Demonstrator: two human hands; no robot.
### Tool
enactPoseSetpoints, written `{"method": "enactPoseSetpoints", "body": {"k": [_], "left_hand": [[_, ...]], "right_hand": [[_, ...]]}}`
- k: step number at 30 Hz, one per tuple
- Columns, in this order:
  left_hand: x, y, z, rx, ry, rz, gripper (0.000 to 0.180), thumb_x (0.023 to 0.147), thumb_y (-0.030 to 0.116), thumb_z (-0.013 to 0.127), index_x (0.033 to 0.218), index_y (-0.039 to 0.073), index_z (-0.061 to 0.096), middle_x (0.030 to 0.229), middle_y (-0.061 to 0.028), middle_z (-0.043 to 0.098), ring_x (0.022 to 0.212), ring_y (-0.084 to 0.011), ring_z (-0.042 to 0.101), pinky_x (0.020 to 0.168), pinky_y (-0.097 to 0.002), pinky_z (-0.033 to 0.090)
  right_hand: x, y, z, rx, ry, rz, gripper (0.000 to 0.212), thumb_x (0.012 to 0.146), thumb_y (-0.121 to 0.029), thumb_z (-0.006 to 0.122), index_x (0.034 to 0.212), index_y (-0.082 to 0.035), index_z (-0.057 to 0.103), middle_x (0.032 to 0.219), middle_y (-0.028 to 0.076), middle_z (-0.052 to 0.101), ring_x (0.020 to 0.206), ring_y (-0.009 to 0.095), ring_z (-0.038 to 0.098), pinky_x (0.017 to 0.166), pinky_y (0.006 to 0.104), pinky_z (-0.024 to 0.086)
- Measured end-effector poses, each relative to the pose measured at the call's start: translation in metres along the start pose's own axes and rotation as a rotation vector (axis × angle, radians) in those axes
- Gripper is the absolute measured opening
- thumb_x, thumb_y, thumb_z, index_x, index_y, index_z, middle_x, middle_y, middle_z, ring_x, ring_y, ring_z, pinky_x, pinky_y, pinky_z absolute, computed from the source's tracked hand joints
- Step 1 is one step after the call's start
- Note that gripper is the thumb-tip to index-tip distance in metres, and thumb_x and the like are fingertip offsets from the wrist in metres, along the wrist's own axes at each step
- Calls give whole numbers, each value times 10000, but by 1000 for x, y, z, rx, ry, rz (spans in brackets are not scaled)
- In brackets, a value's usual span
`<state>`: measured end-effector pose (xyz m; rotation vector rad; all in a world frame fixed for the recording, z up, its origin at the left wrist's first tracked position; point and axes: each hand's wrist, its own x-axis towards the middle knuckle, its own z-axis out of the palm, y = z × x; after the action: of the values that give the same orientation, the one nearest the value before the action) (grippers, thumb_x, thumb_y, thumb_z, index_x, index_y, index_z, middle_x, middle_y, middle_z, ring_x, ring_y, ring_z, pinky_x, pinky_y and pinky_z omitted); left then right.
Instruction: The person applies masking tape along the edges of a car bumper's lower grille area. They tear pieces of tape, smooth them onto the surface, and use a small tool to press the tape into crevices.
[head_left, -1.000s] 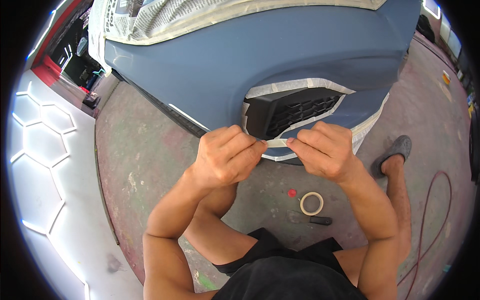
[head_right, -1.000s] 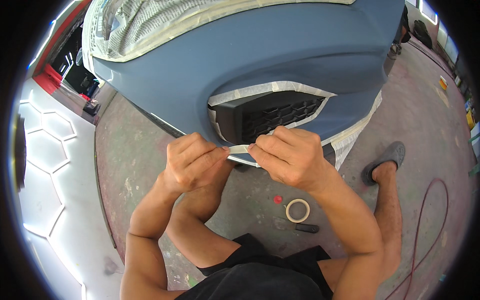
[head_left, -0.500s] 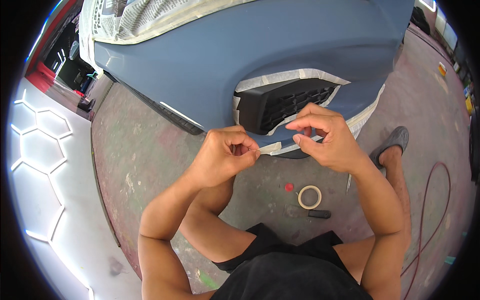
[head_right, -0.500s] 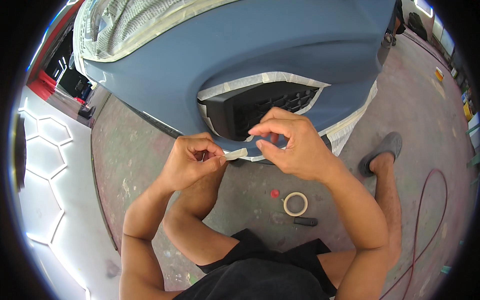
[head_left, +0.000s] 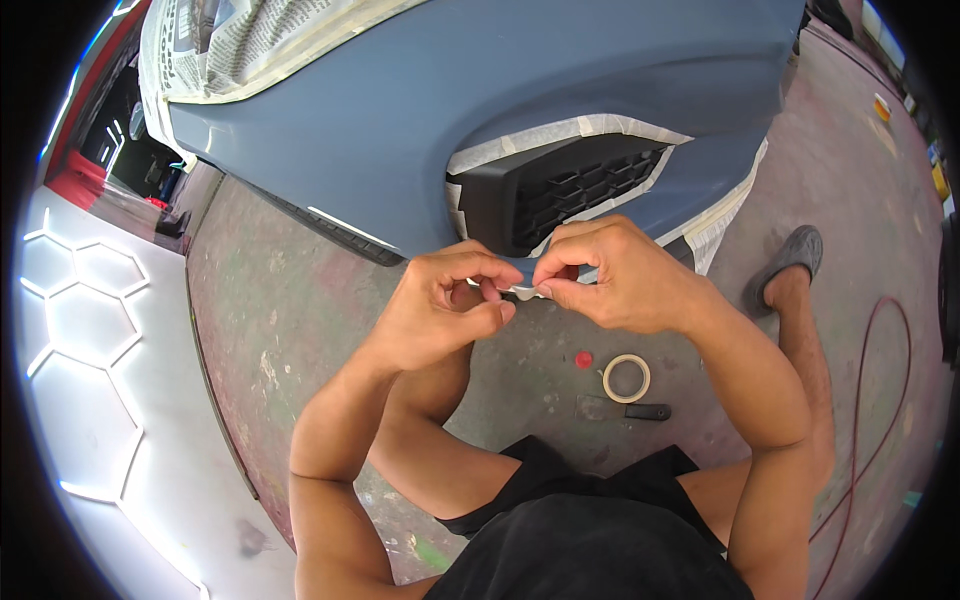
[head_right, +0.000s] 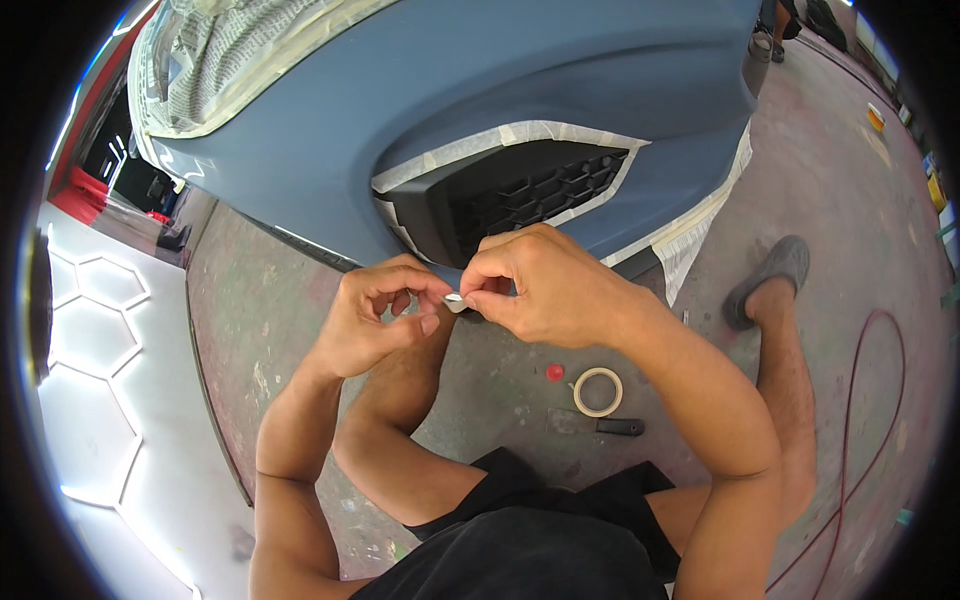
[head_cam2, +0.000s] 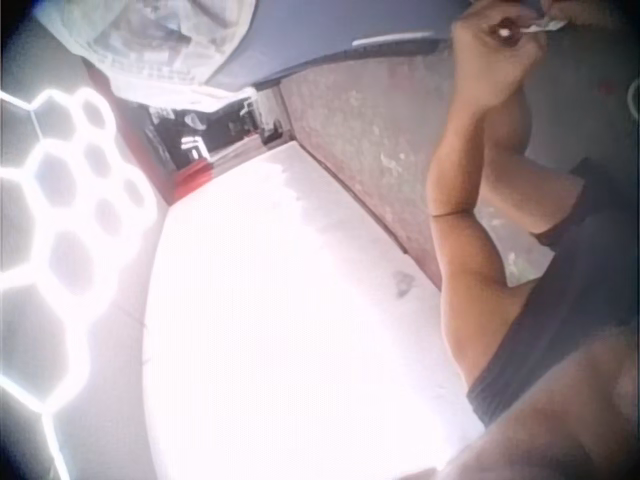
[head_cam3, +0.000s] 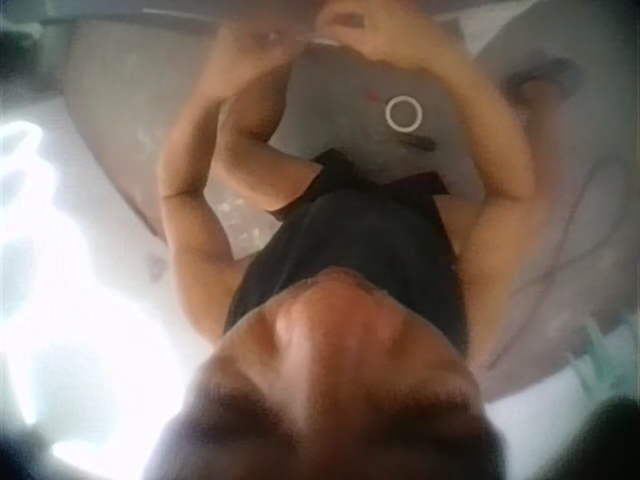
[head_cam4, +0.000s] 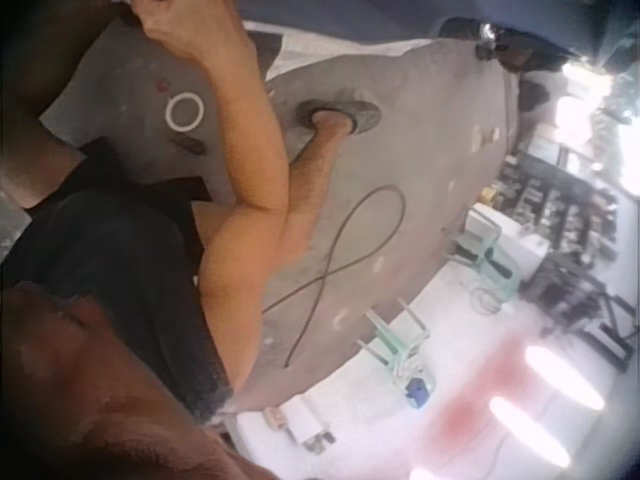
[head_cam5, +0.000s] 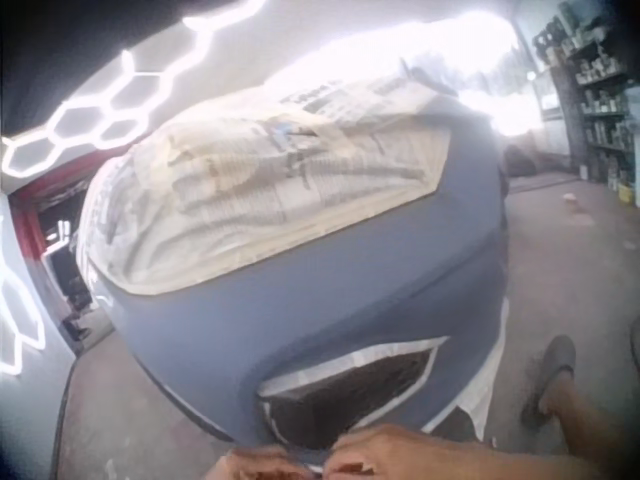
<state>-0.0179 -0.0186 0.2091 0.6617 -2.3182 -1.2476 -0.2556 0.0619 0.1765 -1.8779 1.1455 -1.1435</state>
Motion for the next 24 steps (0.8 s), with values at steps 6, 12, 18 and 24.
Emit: {"method": "enactPoseSetpoints", "body": {"k": [6, 12, 18, 24], "left_hand": [[1, -1, 15, 27, 42, -38, 154, 906, 87, 815, 1034, 2, 812, 990, -74, 754, 886, -119, 650, 708, -283, 448], [3, -2, 21, -14, 61, -9, 107, 958, 62, 768, 995, -31, 806, 936, -90, 743, 831, -124, 655, 714, -282, 490], [-1, -25, 45, -424, 256, -69, 99, 971, 38, 740, 980, -46, 792, 923, -93, 744, 808, -132, 674, 729, -274, 524], [-7, -43, 50, -738, 468, -261, 146, 1025, 86, 703, 1068, -34, 772, 980, -125, 778, 852, -179, 722, 764, -280, 541]], "right_hand": [[-1, 3, 2, -21, 41, -49, 67, 877, -1, 745, 934, 26, 765, 858, 117, 736, 759, 228, 719, 671, 331, 566], [-5, 6, 0, -22, 84, -82, 59, 855, 7, 751, 913, 19, 754, 849, 114, 729, 757, 232, 711, 681, 336, 560], [-16, 13, 19, -180, 348, -291, 94, 828, 21, 758, 917, -3, 736, 833, 108, 704, 754, 255, 677, 651, 365, 531], [-47, 23, 33, -166, 591, -278, 93, 880, 47, 765, 962, 6, 750, 896, 102, 714, 737, 216, 656, 640, 338, 514]]}}
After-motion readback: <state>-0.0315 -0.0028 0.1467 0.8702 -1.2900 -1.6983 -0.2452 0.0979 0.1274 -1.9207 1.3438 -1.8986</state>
